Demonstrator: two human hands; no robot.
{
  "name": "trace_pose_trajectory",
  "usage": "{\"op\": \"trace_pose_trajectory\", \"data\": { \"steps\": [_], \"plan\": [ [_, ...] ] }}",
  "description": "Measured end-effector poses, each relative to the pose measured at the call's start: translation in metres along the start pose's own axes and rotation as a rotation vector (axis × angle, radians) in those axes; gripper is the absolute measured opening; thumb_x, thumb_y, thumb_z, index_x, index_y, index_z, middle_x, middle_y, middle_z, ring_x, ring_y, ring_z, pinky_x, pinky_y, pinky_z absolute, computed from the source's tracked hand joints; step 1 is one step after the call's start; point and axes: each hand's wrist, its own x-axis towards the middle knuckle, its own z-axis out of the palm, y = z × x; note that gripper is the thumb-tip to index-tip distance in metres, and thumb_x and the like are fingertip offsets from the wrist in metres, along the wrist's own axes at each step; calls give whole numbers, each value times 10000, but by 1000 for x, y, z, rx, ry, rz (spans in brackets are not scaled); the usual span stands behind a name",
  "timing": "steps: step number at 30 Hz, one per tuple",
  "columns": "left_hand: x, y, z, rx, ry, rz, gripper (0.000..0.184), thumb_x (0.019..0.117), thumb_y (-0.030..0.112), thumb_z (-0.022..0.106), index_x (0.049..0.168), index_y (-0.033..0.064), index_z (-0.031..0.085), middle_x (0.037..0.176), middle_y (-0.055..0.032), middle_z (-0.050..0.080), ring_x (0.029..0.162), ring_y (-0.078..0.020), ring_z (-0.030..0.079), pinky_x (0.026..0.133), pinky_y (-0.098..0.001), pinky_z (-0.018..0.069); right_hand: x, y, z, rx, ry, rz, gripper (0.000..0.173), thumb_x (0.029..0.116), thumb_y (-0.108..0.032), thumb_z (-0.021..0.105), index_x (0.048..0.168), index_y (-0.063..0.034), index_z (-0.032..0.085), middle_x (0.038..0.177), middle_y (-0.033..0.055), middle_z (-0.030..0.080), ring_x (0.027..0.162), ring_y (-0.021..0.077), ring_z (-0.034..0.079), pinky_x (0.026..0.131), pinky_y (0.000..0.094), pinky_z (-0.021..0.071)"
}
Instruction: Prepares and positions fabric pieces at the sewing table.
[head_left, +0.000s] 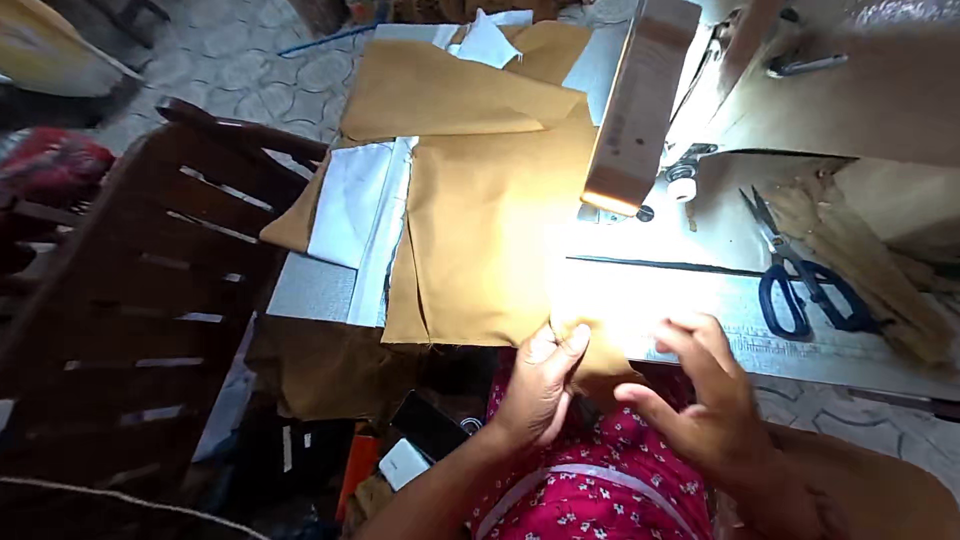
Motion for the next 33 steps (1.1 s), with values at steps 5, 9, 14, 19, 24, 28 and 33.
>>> {"op": "trace_pose_trajectory", "data": {
  "steps": [5, 9, 14, 19, 24, 28, 33],
  "plan": [
    [44, 42, -27, 674, -150, 362, 174, 982, 52, 622, 1151, 48, 667, 889, 42, 696, 777, -11, 660, 716, -209, 573, 6, -5, 60, 620, 14, 416, 626, 947, -17, 636, 1462, 100, 299, 994, 24, 748, 868, 12, 720, 818, 196, 595],
    [96, 76, -29, 1104, -241, 541, 150, 946, 57, 670, 1083, 42, 729, 891, 1, 723, 716, 38, 626, 669, -133, 521, 22, -12, 77, 614, 64, 513, 674, 942, 19, 624, 1514, 62, 272, 963, 32, 740, 826, 13, 714, 795, 187, 590],
    [142, 90, -17, 1406, -265, 643, 141, 968, 124, 631, 978, 27, 732, 793, -45, 691, 727, -94, 617, 736, -305, 499, 44, -6, 83, 606, 102, 613, 749, 929, -3, 655, 1570, -50, 270, 857, 30, 696, 727, 46, 677, 723, 211, 581],
    [172, 84, -11, 1529, -287, 630, 169, 973, 85, 604, 927, -35, 713, 896, -163, 651, 904, -281, 632, 835, -447, 489, 54, 3, 88, 554, 71, 704, 782, 930, 9, 667, 1591, -101, 265, 732, 22, 666, 612, 48, 620, 643, 208, 546],
    [184, 70, -18, 1513, -236, 624, 160, 958, 53, 608, 914, -57, 715, 947, -203, 669, 992, -333, 642, 888, -488, 492, 55, 5, 87, 432, -25, 724, 767, 955, -27, 647, 1608, -100, 253, 680, 3, 589, 575, 36, 542, 612, 197, 492],
    [183, 69, -18, 1516, -218, 601, 163, 960, 56, 609, 937, -50, 730, 1003, -206, 680, 1056, -342, 632, 948, -491, 475, 56, 4, 86, 398, -46, 723, 759, 957, -42, 653, 1606, -96, 264, 698, 2, 589, 581, 27, 528, 611, 188, 478],
    [184, 67, -20, 1499, -206, 621, 152, 955, 59, 626, 938, -42, 738, 1036, -203, 690, 1085, -336, 637, 972, -495, 479, 56, 4, 87, 407, -39, 713, 752, 957, -24, 639, 1605, -91, 264, 740, 18, 594, 598, 35, 530, 620, 194, 484]
  ]
}}
